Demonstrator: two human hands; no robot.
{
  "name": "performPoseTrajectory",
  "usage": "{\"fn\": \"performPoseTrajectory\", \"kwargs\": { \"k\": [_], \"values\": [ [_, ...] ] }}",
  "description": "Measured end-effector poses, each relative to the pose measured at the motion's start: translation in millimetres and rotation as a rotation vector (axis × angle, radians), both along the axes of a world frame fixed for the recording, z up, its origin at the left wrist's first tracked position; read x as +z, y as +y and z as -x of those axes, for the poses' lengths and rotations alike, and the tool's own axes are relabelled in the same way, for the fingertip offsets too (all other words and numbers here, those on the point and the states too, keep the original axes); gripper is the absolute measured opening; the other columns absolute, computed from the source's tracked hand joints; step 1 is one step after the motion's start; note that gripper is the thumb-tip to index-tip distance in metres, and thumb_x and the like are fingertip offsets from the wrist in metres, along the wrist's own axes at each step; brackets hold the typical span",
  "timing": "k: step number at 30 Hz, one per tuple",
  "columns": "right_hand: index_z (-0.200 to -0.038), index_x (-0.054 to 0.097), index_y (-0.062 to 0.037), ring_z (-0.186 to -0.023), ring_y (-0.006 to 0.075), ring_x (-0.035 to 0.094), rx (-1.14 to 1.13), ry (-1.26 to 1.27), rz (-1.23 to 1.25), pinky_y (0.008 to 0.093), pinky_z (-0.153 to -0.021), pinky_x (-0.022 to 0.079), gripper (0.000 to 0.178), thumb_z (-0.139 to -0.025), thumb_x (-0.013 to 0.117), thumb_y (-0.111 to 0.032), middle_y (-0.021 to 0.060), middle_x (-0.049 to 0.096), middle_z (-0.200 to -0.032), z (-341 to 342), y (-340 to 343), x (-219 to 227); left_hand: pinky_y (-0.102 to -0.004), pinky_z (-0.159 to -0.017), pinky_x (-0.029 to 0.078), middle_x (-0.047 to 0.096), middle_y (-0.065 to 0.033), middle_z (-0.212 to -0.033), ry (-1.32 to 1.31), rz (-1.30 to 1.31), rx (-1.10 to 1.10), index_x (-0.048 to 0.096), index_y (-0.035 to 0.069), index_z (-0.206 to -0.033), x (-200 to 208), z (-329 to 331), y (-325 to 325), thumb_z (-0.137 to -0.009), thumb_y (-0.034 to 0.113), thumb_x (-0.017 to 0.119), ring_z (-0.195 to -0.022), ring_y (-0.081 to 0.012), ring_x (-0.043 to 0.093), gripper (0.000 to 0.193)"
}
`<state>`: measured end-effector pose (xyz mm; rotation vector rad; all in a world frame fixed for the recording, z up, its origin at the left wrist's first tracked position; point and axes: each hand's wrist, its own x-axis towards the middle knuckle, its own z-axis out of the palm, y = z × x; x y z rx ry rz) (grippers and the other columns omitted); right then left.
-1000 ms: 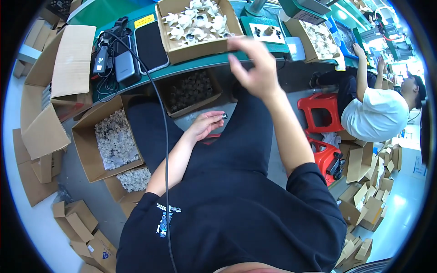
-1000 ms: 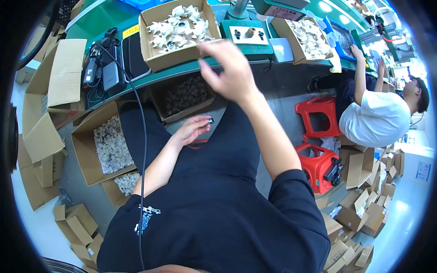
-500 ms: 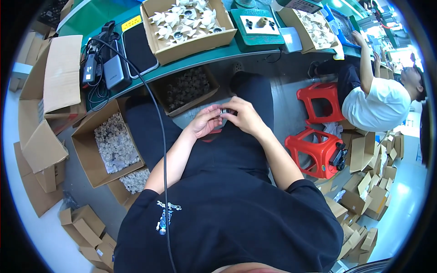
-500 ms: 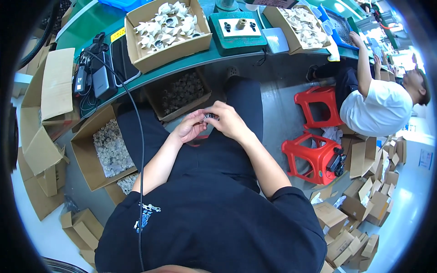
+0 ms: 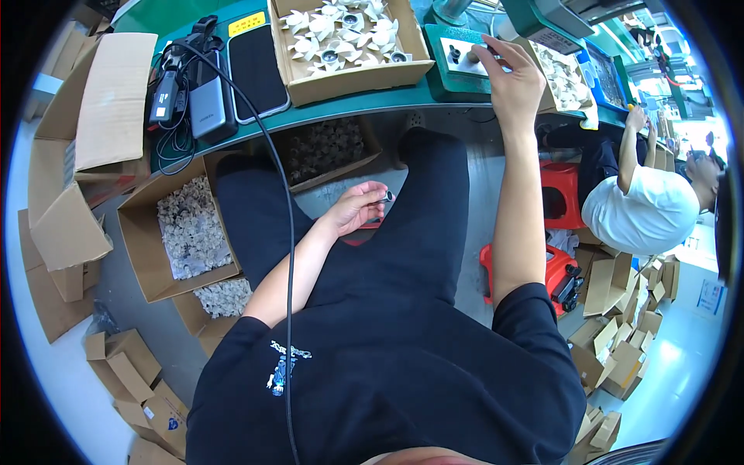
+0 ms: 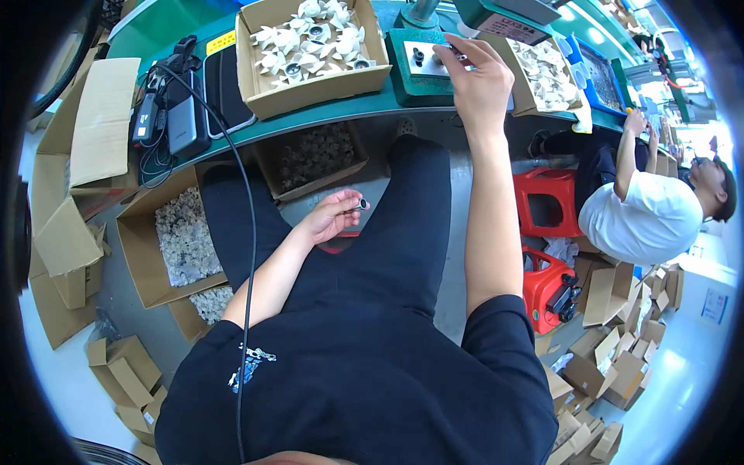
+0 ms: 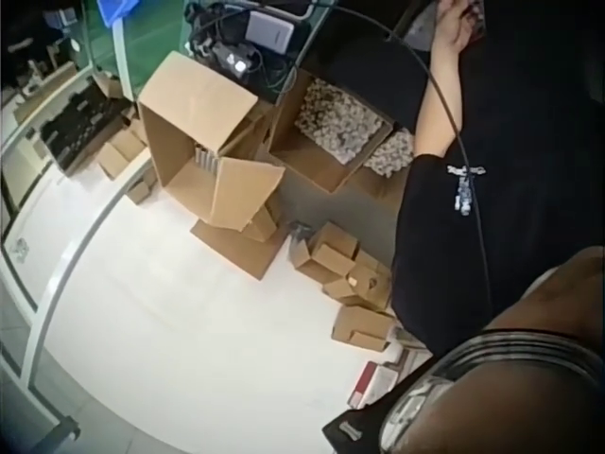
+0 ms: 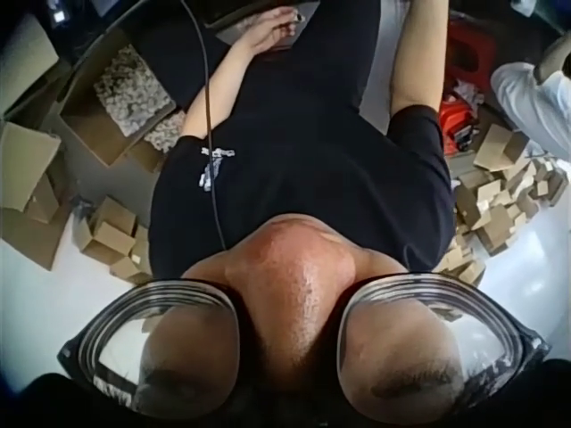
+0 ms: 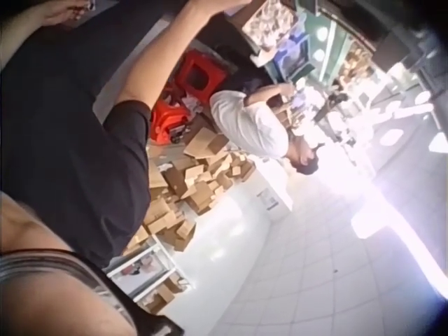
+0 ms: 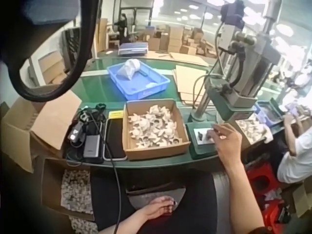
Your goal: Manually assembling and inspecting small electronic components at a workbench.
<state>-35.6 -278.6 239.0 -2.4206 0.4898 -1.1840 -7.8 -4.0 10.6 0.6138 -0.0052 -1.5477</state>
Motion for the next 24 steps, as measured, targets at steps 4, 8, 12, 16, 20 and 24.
{"fn": "performPoseTrajectory", "kwargs": {
  "k": [4, 8, 12, 16, 20, 24],
  "values": [
    [-0.097, 0.076, -0.0063, -0.075, 0.0148, 0.066, 0.047, 0.066, 0.004, 0.0251, -0.067, 0.050, 0.018, -0.080, 0.075, -0.012, 0.0084, 0.069, -0.087, -6, -8, -2, -0.0257, -0.073, 0.053, 0.062, -0.0030, -0.095, -0.006, -0.025, -0.019, 0.056, 0.007, -0.109, -2, 0, -8, -0.092, 0.017, 0.066, -0.077, -0.0095, 0.060, 0.022],
    [-0.099, 0.075, -0.0057, -0.077, 0.0129, 0.066, 0.015, 0.135, -0.191, 0.0238, -0.069, 0.050, 0.019, -0.081, 0.074, -0.011, 0.0078, 0.070, -0.088, -7, -8, 6, -0.0251, -0.073, 0.052, 0.063, -0.0032, -0.099, -0.002, -0.054, -0.080, 0.055, 0.008, -0.110, -1, -1, -16, -0.092, 0.017, 0.065, -0.078, -0.0088, 0.058, 0.022],
    [-0.103, 0.074, -0.0043, -0.081, 0.0112, 0.065, 0.073, 0.054, -0.270, 0.0228, -0.071, 0.049, 0.022, -0.082, 0.073, -0.008, 0.0065, 0.070, -0.087, -3, -12, -7, -0.0245, -0.073, 0.050, 0.063, -0.0027, -0.100, -0.039, -0.070, -0.114, 0.055, 0.009, -0.110, 1, -3, -26, -0.092, 0.019, 0.065, -0.079, -0.0080, 0.057, 0.022],
    [-0.106, 0.073, -0.0028, -0.088, 0.0128, 0.066, 0.167, -0.034, -0.266, 0.0233, -0.078, 0.050, 0.023, -0.082, 0.072, -0.005, 0.0071, 0.071, -0.092, -2, -26, -17, -0.0242, -0.073, 0.049, 0.063, -0.0026, -0.101, -0.077, -0.068, -0.135, 0.056, 0.010, -0.109, 2, -2, -30, -0.092, 0.020, 0.065, -0.080, -0.0074, 0.056, 0.022],
    [-0.108, 0.072, -0.0037, -0.098, 0.0153, 0.066, 0.229, -0.071, -0.272, 0.0254, -0.087, 0.050, 0.025, -0.082, 0.072, -0.004, 0.0094, 0.072, -0.101, 2, -30, -25, -0.0241, -0.073, 0.048, 0.064, -0.0030, -0.102, -0.100, -0.056, -0.127, 0.056, 0.010, -0.109, 2, -4, -30, -0.092, 0.021, 0.065, -0.081, -0.0071, 0.055, 0.022],
    [-0.110, 0.071, -0.0046, -0.106, 0.0170, 0.064, 0.266, -0.115, -0.422, 0.0272, -0.093, 0.049, 0.026, -0.083, 0.071, -0.003, 0.0108, 0.070, -0.111, 0, -27, -31, -0.0242, -0.073, 0.048, 0.064, -0.0037, -0.103, -0.100, -0.038, -0.117, 0.056, 0.010, -0.109, 4, -3, -27, -0.093, 0.022, 0.065, -0.080, -0.0069, 0.055, 0.022]
  ]
}}
